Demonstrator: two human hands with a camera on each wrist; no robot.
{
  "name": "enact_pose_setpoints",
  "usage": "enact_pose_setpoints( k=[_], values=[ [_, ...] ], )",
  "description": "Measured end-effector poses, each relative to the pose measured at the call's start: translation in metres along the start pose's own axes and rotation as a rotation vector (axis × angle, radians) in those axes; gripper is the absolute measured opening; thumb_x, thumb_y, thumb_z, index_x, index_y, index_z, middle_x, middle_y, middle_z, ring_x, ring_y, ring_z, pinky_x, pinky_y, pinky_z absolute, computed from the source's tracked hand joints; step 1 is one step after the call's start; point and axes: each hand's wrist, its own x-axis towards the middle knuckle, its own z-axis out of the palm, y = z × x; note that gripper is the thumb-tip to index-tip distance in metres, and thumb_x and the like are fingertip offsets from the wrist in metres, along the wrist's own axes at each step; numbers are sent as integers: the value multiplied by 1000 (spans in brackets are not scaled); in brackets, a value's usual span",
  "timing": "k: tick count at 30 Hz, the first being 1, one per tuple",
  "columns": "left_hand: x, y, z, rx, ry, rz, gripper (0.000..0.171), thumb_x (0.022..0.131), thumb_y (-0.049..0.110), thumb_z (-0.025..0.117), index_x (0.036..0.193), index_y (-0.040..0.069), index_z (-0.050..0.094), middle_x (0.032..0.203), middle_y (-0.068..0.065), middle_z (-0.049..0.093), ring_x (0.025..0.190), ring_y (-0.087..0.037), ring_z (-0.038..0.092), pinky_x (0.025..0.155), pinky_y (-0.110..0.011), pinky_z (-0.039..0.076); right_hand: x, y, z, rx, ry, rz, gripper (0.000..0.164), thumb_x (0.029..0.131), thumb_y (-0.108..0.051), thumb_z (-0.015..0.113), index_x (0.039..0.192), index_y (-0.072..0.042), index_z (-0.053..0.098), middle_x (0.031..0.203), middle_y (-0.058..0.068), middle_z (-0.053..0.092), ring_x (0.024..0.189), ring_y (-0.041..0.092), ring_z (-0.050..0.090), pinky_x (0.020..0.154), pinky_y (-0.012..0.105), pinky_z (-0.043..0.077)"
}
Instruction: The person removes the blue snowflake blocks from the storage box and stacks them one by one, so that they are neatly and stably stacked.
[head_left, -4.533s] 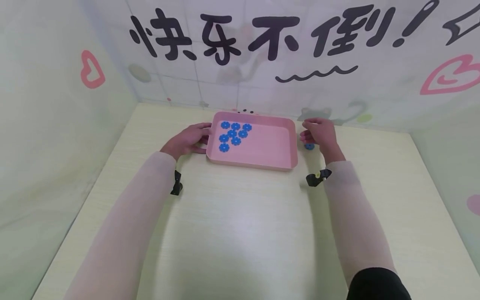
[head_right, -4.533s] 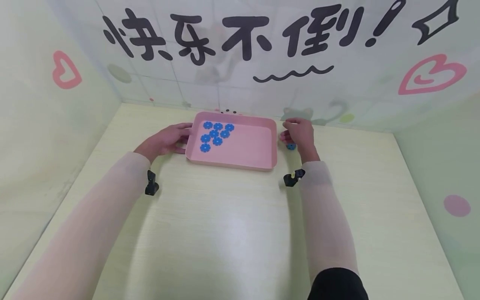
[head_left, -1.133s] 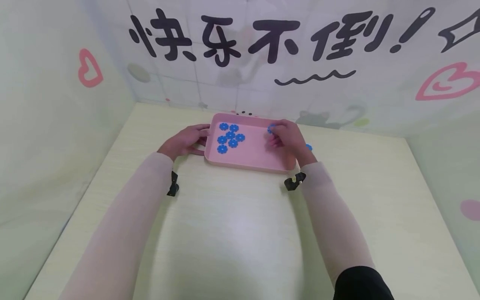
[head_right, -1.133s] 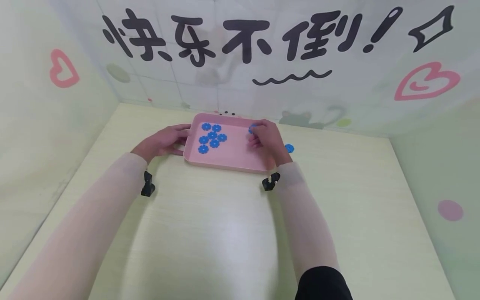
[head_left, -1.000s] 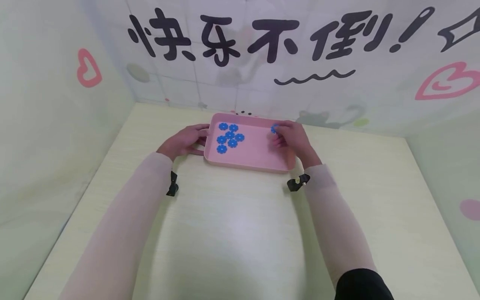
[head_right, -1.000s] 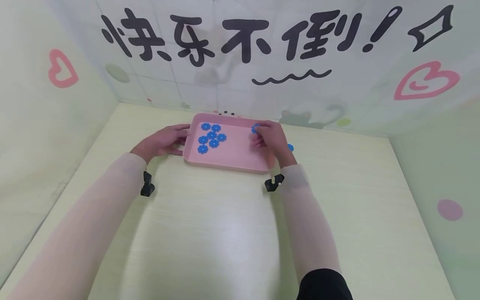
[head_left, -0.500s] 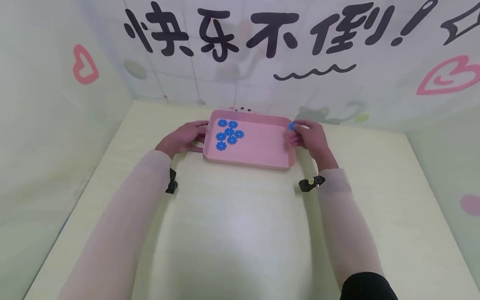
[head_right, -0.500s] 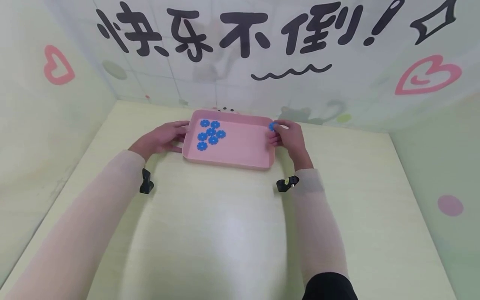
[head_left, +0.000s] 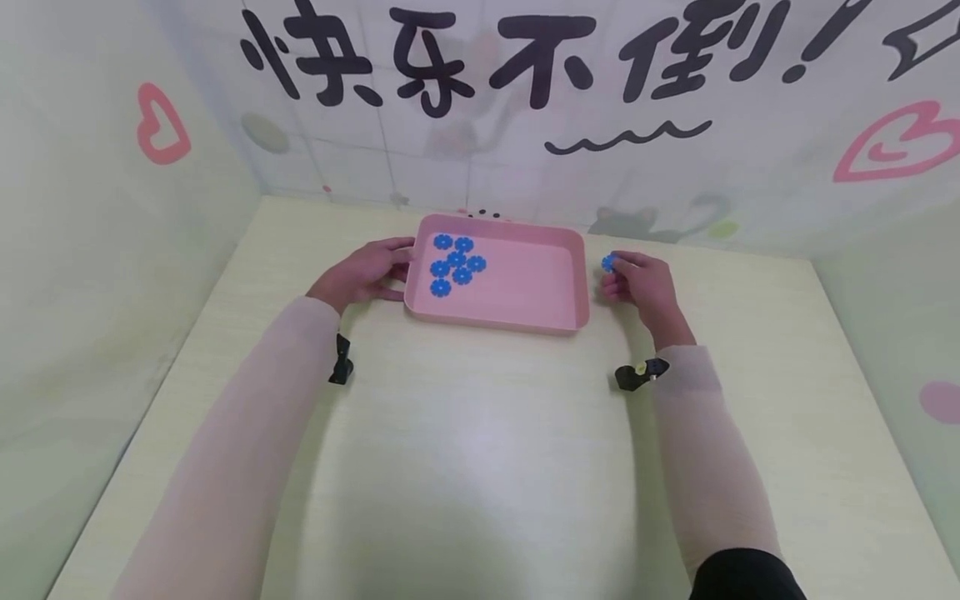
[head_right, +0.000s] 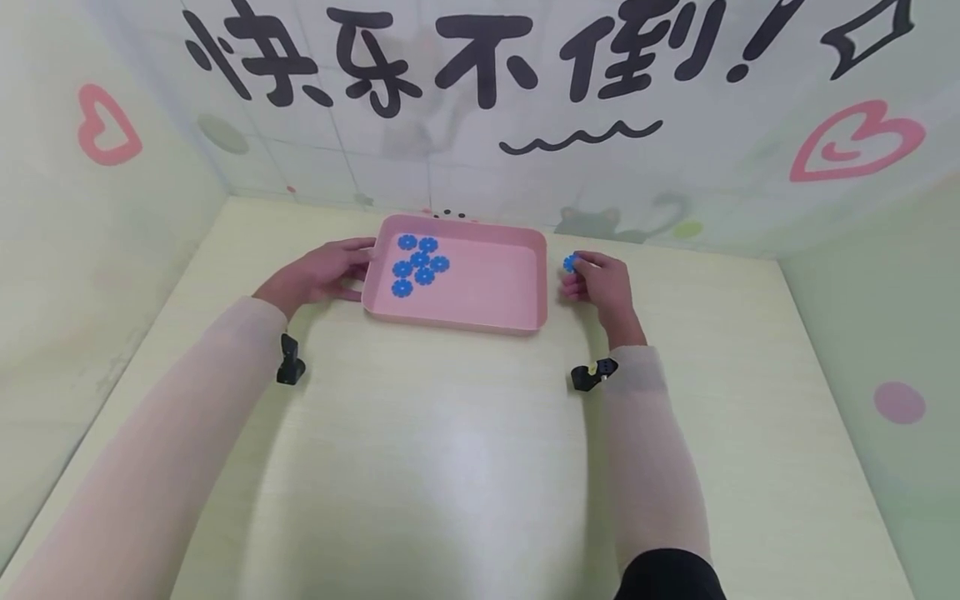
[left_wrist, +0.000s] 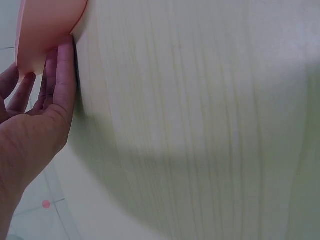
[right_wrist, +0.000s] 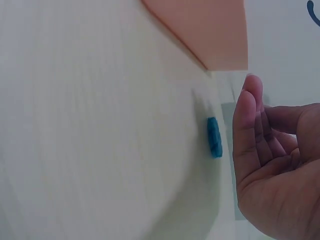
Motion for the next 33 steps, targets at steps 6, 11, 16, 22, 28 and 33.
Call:
enact_pose_setpoints(
  k=[6,11,16,22,28,33],
  values=[
    [8,-6,-3,7,19,17,51,105,29,43,154,29,29,126,-14,51,111,-28,52,86,-43,57,0,8,-7,3,-1,54,44,101,-18,53,141,1,48,69,-3,67,59,8,64,61,22,58],
    [13,-10,-6,9,16,28,51,105,30,43,154,30,29,126,-14,52,111,-27,52,86,-42,57,-1,12,-8,-27,-10,89,45,101,-19,53,142,-1,48,69,-3,67,59,8,65,62,24,58],
    [14,-10,-7,7,14,28,52,105,30,44,154,30,29,126,-14,52,111,-27,53,86,-42,57,-2,14,-9,-14,-24,116,46,101,-18,53,144,-1,45,67,-3,68,58,8,65,61,24,58],
    [15,-10,-7,8,12,30,51,105,30,43,154,29,29,125,-14,52,110,-27,52,86,-43,57,0,16,-10,-10,-40,122,47,101,-18,53,144,-1,44,67,-2,68,57,8,65,59,23,58],
    [17,-11,-7,1,13,31,51,105,31,43,154,29,30,124,-13,52,109,-27,53,85,-43,57,3,19,-11,-30,-32,129,46,101,-19,53,143,-3,47,66,-3,67,56,7,64,59,22,58],
    [17,-13,-6,8,14,39,50,105,31,43,153,29,31,124,-14,53,109,-27,53,85,-42,57,2,21,-12,-47,-21,126,45,101,-20,53,143,-3,48,67,-3,66,56,7,64,59,22,57]
  ],
)
